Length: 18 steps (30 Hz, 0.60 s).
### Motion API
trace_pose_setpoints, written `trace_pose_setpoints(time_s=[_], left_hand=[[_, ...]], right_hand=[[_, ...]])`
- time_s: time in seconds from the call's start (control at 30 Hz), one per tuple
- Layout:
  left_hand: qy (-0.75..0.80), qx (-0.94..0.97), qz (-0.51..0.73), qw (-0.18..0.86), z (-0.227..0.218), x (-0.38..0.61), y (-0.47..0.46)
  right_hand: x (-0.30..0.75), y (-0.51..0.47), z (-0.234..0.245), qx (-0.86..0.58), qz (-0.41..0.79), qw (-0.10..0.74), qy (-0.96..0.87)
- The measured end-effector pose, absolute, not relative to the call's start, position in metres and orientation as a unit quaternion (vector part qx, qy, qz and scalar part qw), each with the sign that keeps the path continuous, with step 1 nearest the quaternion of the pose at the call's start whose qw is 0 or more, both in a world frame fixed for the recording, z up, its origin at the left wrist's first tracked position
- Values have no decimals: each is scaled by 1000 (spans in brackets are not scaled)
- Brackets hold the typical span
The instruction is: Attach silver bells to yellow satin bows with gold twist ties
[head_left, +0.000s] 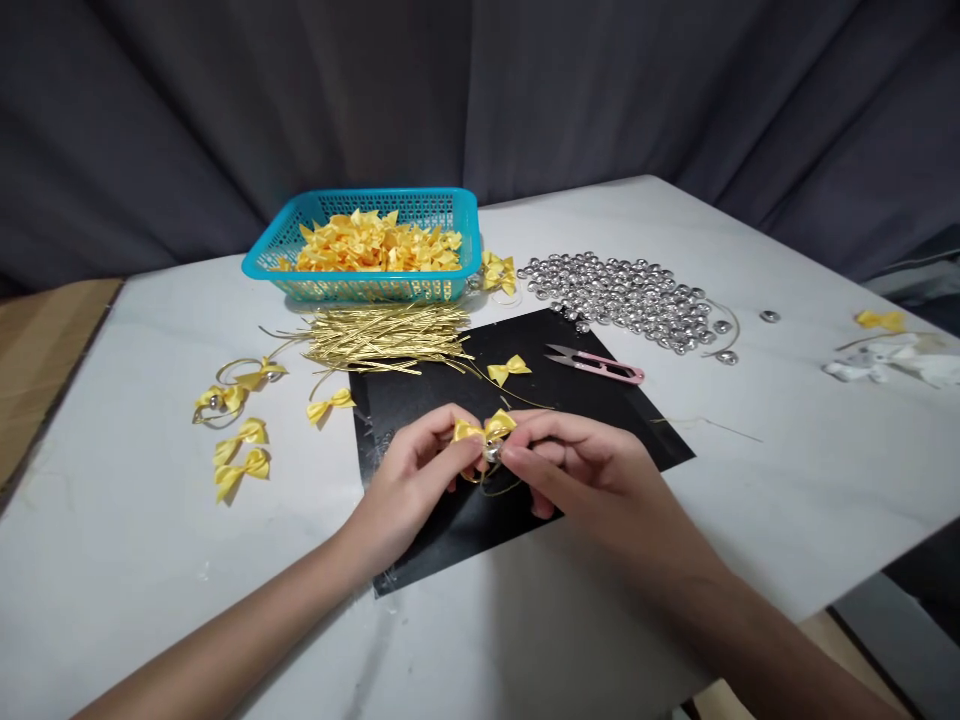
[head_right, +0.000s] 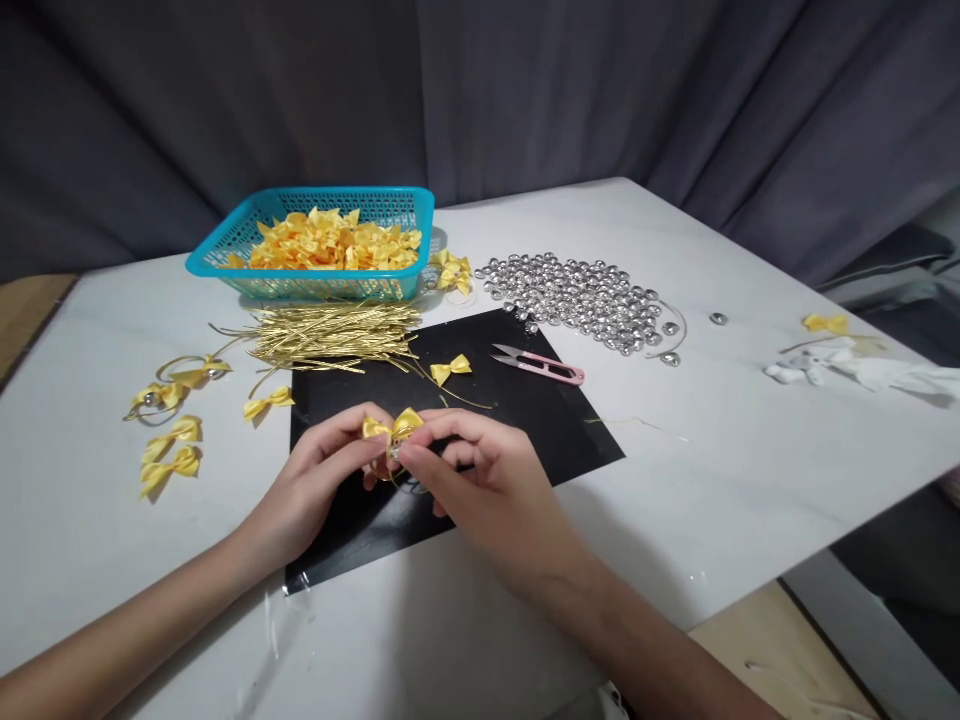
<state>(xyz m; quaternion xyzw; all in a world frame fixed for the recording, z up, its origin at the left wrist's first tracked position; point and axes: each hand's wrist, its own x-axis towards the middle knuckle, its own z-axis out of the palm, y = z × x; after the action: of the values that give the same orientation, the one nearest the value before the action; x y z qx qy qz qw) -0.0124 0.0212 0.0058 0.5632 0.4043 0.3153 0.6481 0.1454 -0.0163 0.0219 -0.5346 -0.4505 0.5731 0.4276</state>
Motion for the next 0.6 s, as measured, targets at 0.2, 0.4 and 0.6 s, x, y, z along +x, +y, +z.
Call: trace_pose_setpoints(time_s=[0.2, 0.4, 0.6], left_hand=[[400, 662, 239, 587, 8, -12, 21], [395, 650, 269, 591, 10, -14, 21], [407, 615, 291, 610, 9, -13, 22]], right_hand=[[152, -13, 24, -557, 597, 382, -434], [159, -15, 25, -558, 592, 354, -461], [161, -17, 24, -580, 549, 357, -484]])
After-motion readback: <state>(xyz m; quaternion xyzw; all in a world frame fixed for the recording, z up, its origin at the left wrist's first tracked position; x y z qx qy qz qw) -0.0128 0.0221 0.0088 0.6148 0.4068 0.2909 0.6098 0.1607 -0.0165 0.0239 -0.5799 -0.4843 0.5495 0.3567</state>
